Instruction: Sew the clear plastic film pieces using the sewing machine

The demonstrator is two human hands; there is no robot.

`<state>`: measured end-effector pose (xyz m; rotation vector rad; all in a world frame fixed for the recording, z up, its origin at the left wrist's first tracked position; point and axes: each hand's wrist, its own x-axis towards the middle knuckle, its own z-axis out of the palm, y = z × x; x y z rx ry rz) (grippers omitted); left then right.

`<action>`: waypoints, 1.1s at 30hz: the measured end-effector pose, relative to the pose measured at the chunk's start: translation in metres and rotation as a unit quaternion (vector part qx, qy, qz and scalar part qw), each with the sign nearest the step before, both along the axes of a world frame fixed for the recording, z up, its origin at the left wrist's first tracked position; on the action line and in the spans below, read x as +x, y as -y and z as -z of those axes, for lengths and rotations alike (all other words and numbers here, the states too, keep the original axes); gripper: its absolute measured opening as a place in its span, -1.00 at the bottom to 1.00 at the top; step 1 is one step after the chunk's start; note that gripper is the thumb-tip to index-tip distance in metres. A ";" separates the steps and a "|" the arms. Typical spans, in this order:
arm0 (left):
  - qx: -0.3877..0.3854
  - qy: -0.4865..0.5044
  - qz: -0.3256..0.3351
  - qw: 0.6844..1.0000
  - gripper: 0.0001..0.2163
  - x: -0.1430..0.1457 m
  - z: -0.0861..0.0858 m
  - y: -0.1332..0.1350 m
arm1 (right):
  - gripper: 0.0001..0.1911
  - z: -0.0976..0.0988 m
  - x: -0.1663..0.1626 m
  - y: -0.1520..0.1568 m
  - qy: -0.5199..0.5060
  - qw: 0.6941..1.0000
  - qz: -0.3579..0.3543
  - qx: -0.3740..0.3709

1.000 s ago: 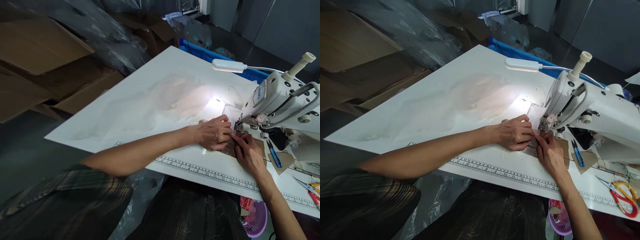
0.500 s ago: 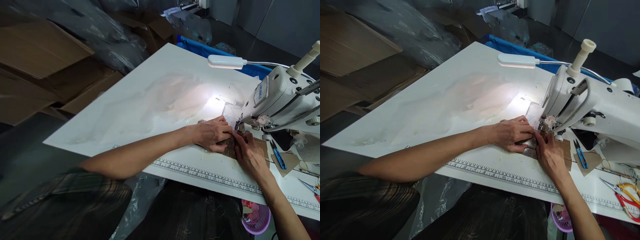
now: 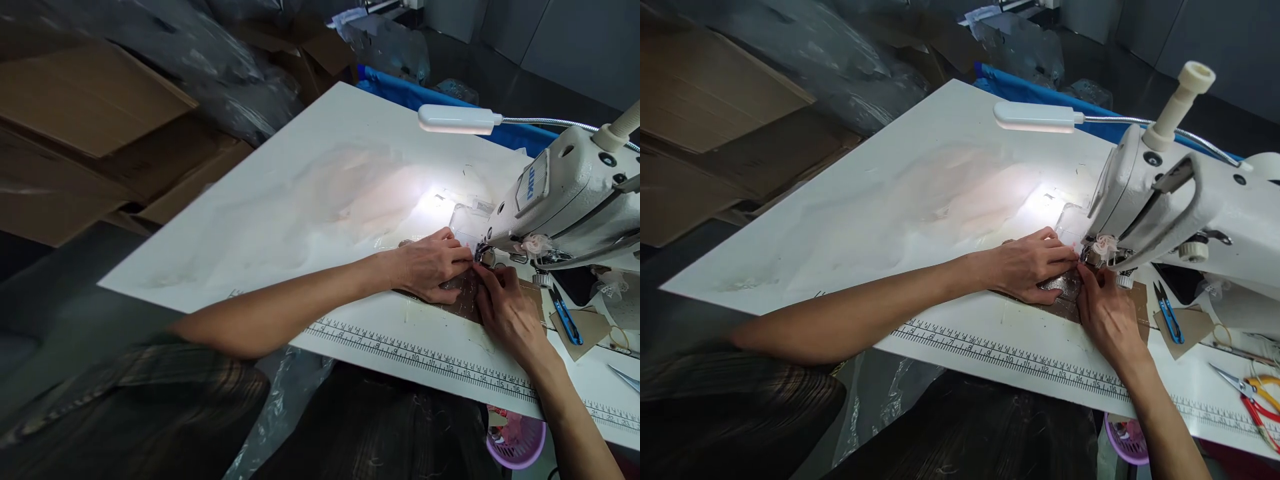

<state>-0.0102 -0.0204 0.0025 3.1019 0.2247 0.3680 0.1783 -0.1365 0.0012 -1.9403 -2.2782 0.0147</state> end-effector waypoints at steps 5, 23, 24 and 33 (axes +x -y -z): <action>0.011 -0.013 -0.023 1.000 -0.60 0.002 0.002 -0.001 | -0.59 0.001 0.000 -0.001 0.005 1.000 -0.010 0.020; 0.009 -0.058 -0.071 0.996 -0.42 0.006 -0.001 -0.001 | -0.38 -0.019 0.026 -0.016 -0.255 0.961 0.104 -0.033; 0.006 -0.057 -0.073 0.996 -0.42 0.006 -0.001 -0.001 | -0.39 -0.018 0.027 -0.016 -0.258 0.959 0.112 -0.027; -0.033 0.002 -0.077 0.996 -0.46 0.005 0.006 -0.005 | -0.61 0.009 0.037 0.012 -0.326 0.939 0.110 0.013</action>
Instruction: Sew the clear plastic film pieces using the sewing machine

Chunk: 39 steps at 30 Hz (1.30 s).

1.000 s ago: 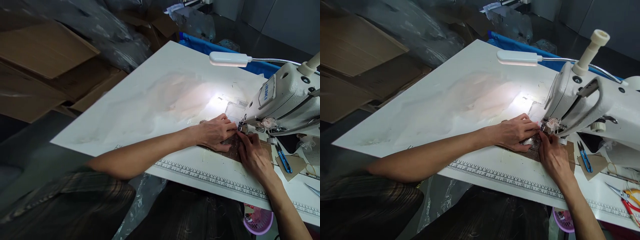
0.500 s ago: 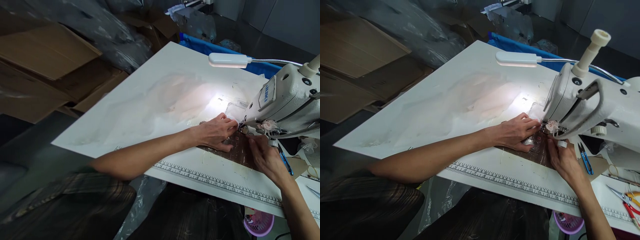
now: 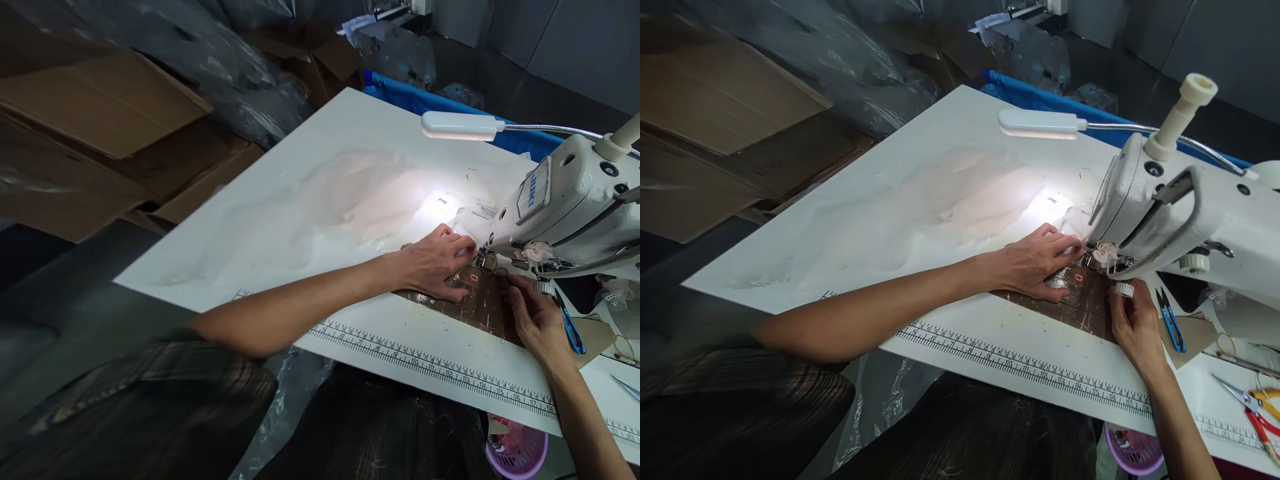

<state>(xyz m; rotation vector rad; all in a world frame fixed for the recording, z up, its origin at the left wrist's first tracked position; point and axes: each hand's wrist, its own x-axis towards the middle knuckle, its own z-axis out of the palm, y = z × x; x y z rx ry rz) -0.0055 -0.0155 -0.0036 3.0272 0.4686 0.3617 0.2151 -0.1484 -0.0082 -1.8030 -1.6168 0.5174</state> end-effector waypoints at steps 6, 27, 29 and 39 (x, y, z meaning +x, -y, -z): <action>-0.030 0.083 -0.031 0.996 -0.52 0.000 0.012 -0.003 | -0.76 0.013 -0.004 0.000 0.051 0.991 0.001 0.127; -0.228 0.328 -0.285 0.871 -0.52 -0.008 0.010 -0.015 | -0.72 0.014 -0.002 0.003 0.037 0.989 -0.019 0.144; -0.228 0.333 -0.273 0.873 -0.51 -0.007 0.010 -0.014 | -0.72 0.014 -0.003 0.004 0.040 0.989 -0.018 0.142; -0.162 0.296 -0.213 0.917 -0.55 -0.008 0.010 -0.010 | -0.73 0.016 -0.004 0.003 0.046 0.987 -0.028 0.151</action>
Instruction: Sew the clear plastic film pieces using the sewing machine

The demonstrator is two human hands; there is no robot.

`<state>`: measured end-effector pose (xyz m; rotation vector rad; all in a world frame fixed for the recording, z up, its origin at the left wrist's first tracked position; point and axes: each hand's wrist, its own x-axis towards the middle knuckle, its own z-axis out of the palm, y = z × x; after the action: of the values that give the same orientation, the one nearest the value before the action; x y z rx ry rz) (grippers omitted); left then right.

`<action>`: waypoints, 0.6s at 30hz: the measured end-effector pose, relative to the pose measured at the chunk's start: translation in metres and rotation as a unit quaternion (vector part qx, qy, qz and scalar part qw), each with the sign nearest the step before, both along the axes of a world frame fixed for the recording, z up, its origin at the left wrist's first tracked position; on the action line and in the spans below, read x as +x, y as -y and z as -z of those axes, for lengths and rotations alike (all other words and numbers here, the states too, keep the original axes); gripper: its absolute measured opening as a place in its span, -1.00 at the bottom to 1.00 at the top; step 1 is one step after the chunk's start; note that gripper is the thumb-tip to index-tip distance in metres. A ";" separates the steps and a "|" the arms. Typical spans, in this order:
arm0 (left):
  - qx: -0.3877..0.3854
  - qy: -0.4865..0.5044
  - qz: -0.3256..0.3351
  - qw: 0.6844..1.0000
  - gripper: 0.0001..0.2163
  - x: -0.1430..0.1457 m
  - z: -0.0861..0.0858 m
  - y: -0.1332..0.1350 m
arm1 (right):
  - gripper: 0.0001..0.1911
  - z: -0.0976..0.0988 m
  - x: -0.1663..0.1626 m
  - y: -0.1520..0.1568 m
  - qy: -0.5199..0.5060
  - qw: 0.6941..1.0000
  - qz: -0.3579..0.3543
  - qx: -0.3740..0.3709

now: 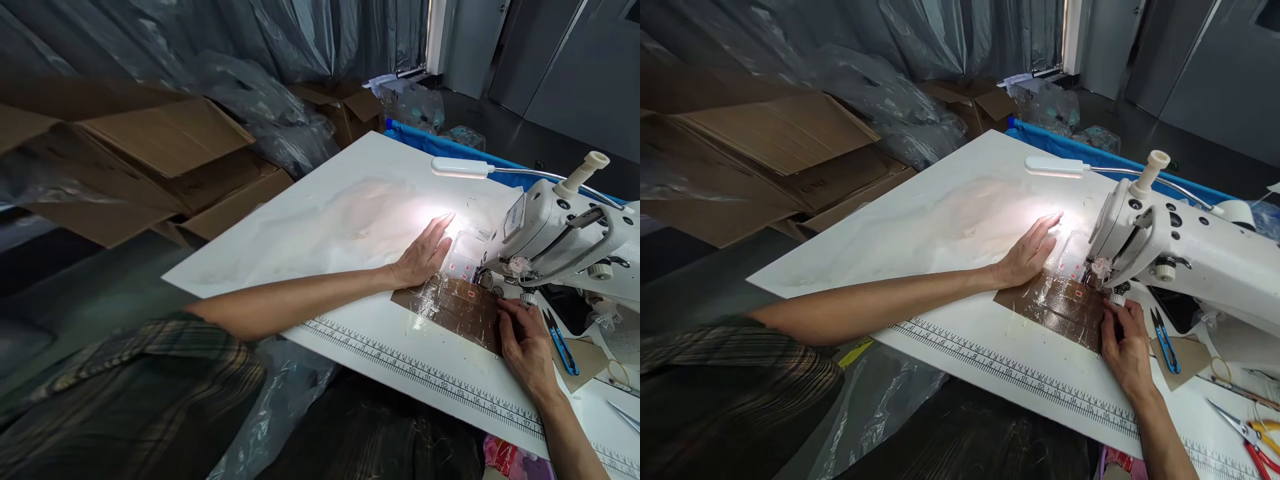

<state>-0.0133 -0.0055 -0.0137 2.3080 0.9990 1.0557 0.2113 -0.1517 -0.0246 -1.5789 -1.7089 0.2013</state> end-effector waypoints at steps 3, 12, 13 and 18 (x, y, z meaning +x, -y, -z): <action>0.019 -0.014 0.014 1.000 -0.55 -0.001 0.003 0.001 | -0.73 0.001 0.000 -0.001 0.001 1.000 0.000 0.000; 0.009 -0.198 0.148 0.969 -0.61 0.042 -0.046 -0.064 | -0.73 0.002 0.003 0.001 0.009 1.000 -0.012 -0.008; -0.006 -0.218 0.164 0.962 -0.66 0.049 -0.053 -0.074 | -0.73 0.002 0.004 0.001 0.010 1.000 -0.012 -0.011; -0.040 -0.273 0.154 0.949 -0.61 0.073 -0.058 -0.106 | -0.70 0.005 0.007 0.001 0.020 1.000 -0.010 -0.016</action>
<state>0.0600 0.1004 0.0443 2.6322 0.7994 0.2460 0.2182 -0.1526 -0.0293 -1.5996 -1.7613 0.2096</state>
